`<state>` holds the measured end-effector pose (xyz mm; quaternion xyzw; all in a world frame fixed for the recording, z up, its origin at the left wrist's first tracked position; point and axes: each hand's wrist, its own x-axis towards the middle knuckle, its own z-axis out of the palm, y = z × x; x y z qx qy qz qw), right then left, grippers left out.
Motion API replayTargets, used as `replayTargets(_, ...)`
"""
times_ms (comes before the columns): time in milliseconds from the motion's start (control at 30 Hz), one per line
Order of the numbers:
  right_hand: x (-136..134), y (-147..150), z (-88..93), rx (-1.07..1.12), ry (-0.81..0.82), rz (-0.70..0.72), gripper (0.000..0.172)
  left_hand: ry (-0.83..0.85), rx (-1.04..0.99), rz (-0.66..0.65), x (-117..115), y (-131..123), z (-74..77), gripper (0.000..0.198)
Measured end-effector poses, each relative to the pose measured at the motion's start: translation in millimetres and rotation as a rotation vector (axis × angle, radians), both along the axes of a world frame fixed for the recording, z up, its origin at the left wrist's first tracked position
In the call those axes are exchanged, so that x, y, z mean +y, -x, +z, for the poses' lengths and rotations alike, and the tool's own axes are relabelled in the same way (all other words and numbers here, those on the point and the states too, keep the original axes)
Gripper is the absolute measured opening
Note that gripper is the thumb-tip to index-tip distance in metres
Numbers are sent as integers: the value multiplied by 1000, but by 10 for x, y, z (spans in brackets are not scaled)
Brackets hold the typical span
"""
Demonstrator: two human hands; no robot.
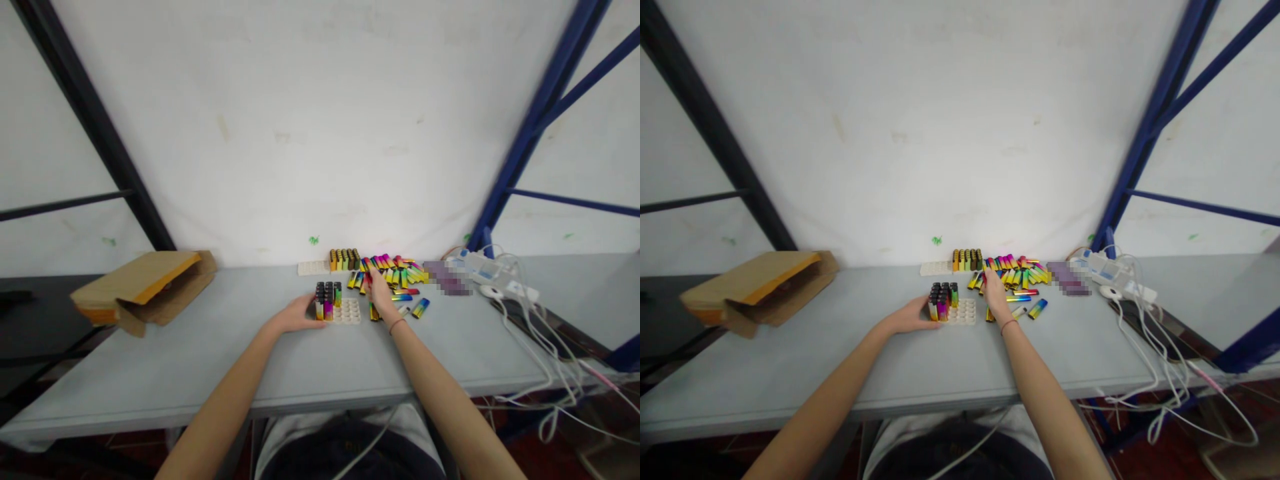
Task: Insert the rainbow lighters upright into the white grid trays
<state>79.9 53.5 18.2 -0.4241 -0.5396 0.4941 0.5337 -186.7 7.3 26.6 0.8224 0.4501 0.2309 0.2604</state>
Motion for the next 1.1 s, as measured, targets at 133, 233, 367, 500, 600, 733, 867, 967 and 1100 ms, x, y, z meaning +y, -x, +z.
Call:
replayTargets(133, -109, 120, 97, -47, -205, -116, 40, -14, -2, 8, -3, -11, -15, 81)
replayTargets(233, -157, 125, 180, -201, -372, -124, 39, -33, -3, 46, 0, -35, -34, 82)
replayTargets(367, -190, 108, 202, -221, -374, 32, 36, -78, -2, 75, 18, -58, -65, 83)
replayTargets(500, -198, 148, 125, -208, -340, 105, 36, -87, 6, 68, 39, -48, -88, 81)
replayTargets(600, -209, 178, 80, -295, -357, 90, 33, -83, 9, 65, 39, -39, -92, 81)
replayTargets(733, -268, 186, 98, -413, -454, 103, 29, -70, 12, 67, 25, -37, -82, 81)
replayTargets(867, -330, 210, 149, -562, -583, 108, 19, -69, 10, 55, 35, -35, -87, 80)
replayTargets(967, -311, 208, 168, -611, -653, 76, 25, -69, 7, 52, 51, -27, -101, 80)
replayTargets(1100, -163, -40, 171, -687, -615, -72, 35, -70, 6, 55, 50, -19, -97, 82)
